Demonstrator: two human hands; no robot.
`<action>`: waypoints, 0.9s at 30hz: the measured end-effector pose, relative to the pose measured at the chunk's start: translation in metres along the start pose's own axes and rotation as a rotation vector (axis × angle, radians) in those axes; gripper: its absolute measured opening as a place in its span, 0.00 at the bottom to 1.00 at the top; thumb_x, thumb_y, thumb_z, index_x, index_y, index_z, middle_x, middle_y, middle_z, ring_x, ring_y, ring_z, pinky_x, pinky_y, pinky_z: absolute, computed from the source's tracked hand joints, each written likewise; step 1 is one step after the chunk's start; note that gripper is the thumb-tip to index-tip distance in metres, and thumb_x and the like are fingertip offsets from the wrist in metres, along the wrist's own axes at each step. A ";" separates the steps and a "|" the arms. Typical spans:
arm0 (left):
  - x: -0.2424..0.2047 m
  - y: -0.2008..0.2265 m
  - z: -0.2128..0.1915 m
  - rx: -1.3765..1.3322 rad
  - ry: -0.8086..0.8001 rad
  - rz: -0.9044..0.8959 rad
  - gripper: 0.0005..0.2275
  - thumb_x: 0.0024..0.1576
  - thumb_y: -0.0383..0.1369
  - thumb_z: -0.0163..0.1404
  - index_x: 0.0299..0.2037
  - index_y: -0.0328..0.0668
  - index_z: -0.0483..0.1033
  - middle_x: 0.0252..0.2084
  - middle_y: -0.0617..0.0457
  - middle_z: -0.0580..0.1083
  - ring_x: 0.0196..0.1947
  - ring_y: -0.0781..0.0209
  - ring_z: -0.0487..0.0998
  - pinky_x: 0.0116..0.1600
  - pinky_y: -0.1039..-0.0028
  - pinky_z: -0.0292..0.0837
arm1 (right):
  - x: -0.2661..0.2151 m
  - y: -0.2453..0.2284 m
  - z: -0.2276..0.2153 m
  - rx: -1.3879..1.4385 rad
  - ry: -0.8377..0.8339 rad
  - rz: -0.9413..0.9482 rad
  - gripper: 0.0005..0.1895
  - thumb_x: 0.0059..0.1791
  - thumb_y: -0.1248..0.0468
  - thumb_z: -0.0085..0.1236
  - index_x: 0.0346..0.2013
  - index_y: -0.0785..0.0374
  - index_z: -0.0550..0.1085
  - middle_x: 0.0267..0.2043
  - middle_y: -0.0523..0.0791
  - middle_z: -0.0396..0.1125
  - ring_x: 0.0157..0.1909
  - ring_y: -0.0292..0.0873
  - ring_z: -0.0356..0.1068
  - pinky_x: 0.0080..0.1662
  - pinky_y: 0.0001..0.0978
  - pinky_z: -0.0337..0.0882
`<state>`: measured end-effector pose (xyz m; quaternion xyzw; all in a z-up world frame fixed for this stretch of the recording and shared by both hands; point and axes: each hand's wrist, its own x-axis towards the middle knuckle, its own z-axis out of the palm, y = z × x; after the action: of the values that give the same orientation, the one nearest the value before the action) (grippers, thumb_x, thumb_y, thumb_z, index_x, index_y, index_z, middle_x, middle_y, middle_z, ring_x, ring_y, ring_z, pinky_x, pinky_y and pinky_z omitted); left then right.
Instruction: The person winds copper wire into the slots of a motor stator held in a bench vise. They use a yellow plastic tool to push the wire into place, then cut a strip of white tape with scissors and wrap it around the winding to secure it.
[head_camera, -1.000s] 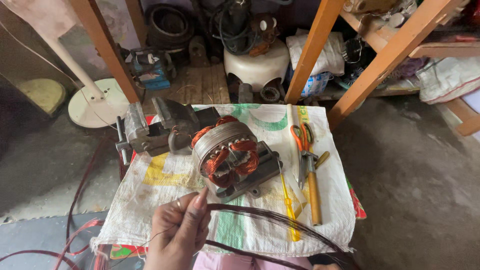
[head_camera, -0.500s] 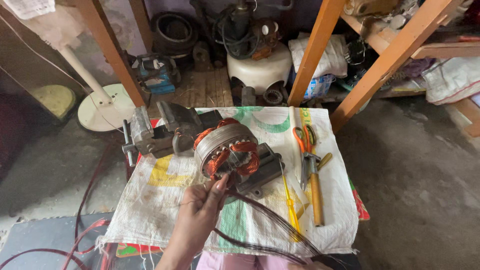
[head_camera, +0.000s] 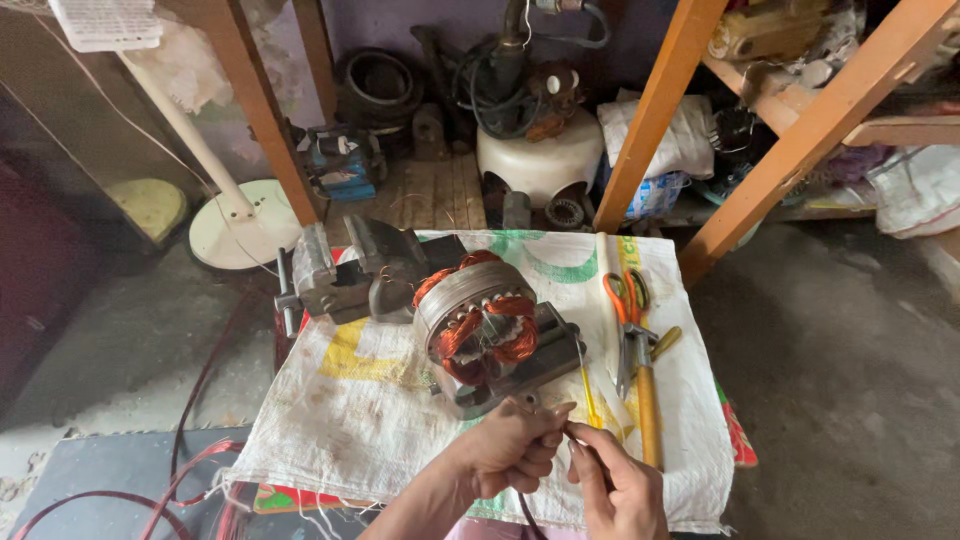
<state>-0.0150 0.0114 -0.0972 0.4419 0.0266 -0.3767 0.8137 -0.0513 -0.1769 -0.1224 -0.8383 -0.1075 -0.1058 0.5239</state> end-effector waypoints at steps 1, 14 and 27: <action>0.004 -0.007 0.000 -0.038 -0.041 -0.034 0.20 0.67 0.44 0.48 0.23 0.47 0.61 0.16 0.66 0.51 0.14 0.75 0.48 0.19 0.78 0.39 | -0.005 0.010 -0.004 0.003 -0.010 0.061 0.13 0.49 0.65 0.56 0.47 0.62 0.80 0.18 0.45 0.73 0.23 0.34 0.75 0.30 0.28 0.75; 0.043 0.004 -0.041 -0.212 -0.285 -0.115 0.17 0.69 0.42 0.46 0.26 0.51 0.60 0.19 0.67 0.49 0.16 0.75 0.46 0.21 0.81 0.38 | 0.015 -0.010 -0.007 -0.047 -0.015 0.182 0.10 0.50 0.64 0.54 0.45 0.61 0.76 0.18 0.44 0.72 0.21 0.33 0.73 0.28 0.29 0.72; 0.031 0.024 -0.032 -0.359 -0.182 0.179 0.14 0.64 0.39 0.56 0.30 0.44 0.69 0.18 0.65 0.54 0.17 0.73 0.56 0.22 0.81 0.54 | 0.041 -0.040 0.008 -0.135 0.100 0.053 0.05 0.50 0.65 0.55 0.36 0.64 0.74 0.14 0.49 0.67 0.15 0.40 0.68 0.24 0.37 0.65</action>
<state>0.0316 0.0247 -0.1118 0.2550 -0.0195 -0.3307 0.9084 -0.0233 -0.1499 -0.0795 -0.8679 -0.0515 -0.1405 0.4737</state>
